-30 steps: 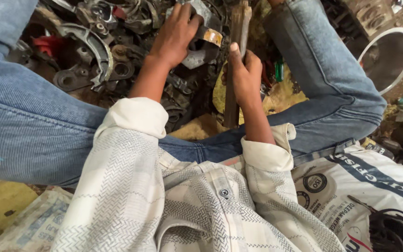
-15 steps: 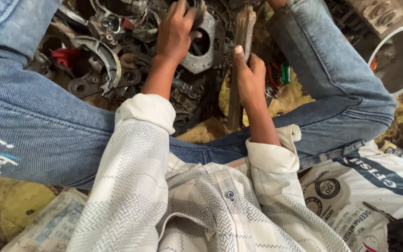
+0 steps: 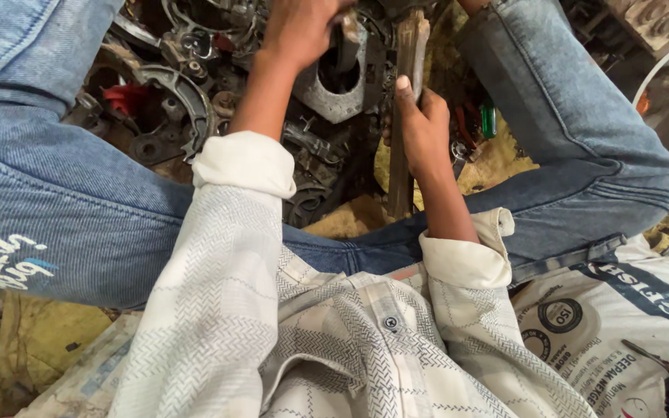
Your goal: The person sits on the ground in a scrap-metal workspace and repeatedly strikes metal components with a hammer against a wooden block, repositioning the parts between strikes. The person occasionally picks up and turns the metal pieces to work on different sides.
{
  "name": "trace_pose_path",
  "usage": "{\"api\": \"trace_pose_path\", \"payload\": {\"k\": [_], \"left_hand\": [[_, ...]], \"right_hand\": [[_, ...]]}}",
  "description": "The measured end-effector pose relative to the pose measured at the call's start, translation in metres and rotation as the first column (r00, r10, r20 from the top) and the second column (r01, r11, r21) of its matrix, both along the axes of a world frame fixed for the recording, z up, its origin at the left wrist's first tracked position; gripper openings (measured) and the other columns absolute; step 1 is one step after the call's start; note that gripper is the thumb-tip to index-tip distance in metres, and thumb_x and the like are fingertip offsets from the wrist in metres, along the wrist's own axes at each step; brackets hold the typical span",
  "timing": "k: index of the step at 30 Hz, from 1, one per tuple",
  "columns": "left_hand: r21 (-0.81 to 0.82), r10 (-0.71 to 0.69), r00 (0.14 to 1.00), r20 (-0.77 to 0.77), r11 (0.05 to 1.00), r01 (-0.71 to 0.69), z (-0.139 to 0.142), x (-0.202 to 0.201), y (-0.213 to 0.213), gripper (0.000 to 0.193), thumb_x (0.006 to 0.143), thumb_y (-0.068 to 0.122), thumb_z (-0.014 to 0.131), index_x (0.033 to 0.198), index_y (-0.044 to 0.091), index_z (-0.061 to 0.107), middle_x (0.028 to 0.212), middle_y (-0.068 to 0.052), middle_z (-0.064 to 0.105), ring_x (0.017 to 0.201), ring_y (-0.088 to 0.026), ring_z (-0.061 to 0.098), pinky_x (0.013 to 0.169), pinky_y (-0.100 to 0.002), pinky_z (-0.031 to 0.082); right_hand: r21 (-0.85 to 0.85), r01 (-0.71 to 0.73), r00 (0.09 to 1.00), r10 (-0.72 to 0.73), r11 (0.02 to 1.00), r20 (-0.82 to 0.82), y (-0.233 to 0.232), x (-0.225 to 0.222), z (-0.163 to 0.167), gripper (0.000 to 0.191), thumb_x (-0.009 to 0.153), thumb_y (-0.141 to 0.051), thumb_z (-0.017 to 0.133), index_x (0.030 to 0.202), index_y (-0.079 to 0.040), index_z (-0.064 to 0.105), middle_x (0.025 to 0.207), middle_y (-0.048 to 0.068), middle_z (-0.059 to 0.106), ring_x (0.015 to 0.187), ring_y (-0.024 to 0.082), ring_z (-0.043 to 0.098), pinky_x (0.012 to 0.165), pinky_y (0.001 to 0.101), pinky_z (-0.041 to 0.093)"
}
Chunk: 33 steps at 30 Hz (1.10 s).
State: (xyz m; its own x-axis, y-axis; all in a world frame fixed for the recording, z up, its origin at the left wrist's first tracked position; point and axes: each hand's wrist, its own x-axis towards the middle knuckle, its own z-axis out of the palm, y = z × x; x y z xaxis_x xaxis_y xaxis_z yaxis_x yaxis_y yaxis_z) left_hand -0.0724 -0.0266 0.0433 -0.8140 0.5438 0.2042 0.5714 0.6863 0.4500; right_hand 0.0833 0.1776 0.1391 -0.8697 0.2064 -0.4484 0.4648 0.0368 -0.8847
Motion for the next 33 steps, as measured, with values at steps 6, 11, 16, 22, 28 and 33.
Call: {"api": "trace_pose_path", "payload": {"k": [6,11,16,22,28,33], "left_hand": [[0.060,-0.068,0.996,-0.049,0.996,0.071,0.000,-0.012,0.004,0.025,0.093,0.017,0.078,0.117,0.011,0.073,0.113,-0.017,0.068,0.104,-0.040,0.065,0.084,-0.053,0.051],[-0.020,-0.126,0.985,-0.114,0.992,0.124,-0.012,-0.015,0.007,0.026,0.089,-0.001,0.072,0.114,0.007,0.074,0.127,-0.008,0.066,0.126,-0.034,0.060,0.100,-0.047,0.055],[-0.023,0.184,0.932,-0.311,0.979,-0.201,-0.037,0.029,0.015,0.026,0.094,-0.003,0.068,0.117,0.006,0.074,0.140,-0.012,0.060,0.126,-0.036,0.058,0.081,-0.045,0.056],[-0.128,0.227,0.965,-0.131,0.961,-0.243,-0.027,0.036,0.008,0.041,0.110,0.027,0.069,0.145,0.007,0.061,0.147,-0.015,0.053,0.133,-0.039,0.050,0.105,-0.055,0.050],[-0.287,0.318,0.948,-0.008,0.907,-0.307,-0.025,0.035,0.029,0.084,0.101,0.057,0.062,0.154,-0.002,0.037,0.155,-0.024,0.041,0.137,-0.044,0.042,0.106,-0.069,0.034],[-0.456,0.356,0.918,-0.173,0.798,-0.395,-0.032,0.045,0.041,0.083,0.105,0.058,0.058,0.156,-0.005,0.037,0.156,-0.029,0.041,0.144,-0.046,0.038,0.113,-0.068,0.028]], "right_hand": [[0.016,0.028,0.997,-0.030,0.999,0.069,-0.002,-0.001,-0.002,0.048,0.100,-0.050,0.062,0.091,-0.003,0.059,0.069,0.003,0.061,0.054,0.013,0.061,0.049,0.0296,0.052],[-0.010,0.067,0.998,-0.067,0.998,0.015,-0.002,-0.001,-0.005,0.046,0.100,-0.048,0.064,0.092,-0.003,0.060,0.071,0.002,0.059,0.054,0.012,0.058,0.048,0.0300,0.051],[-0.013,0.083,0.996,-0.082,0.996,0.046,0.001,-0.002,-0.009,0.044,0.100,-0.046,0.064,0.092,-0.004,0.061,0.070,0.002,0.061,0.054,0.012,0.059,0.049,0.0294,0.051],[-0.027,0.037,0.998,-0.039,0.999,-0.056,-0.010,-0.001,0.012,0.032,0.098,-0.032,0.075,0.095,-0.002,0.063,0.072,0.001,0.062,0.057,0.011,0.059,0.052,0.0285,0.049],[-0.012,0.038,0.957,-0.040,0.999,-0.289,-0.004,0.000,0.028,0.024,0.097,-0.020,0.077,0.099,-0.002,0.061,0.075,0.002,0.063,0.059,0.009,0.058,0.052,0.0277,0.049],[0.154,-0.047,0.982,0.075,0.987,-0.176,-0.005,-0.001,0.002,0.014,0.091,-0.009,0.073,0.095,0.000,0.062,0.071,0.002,0.062,0.054,0.009,0.057,0.048,0.0284,0.048]]}}
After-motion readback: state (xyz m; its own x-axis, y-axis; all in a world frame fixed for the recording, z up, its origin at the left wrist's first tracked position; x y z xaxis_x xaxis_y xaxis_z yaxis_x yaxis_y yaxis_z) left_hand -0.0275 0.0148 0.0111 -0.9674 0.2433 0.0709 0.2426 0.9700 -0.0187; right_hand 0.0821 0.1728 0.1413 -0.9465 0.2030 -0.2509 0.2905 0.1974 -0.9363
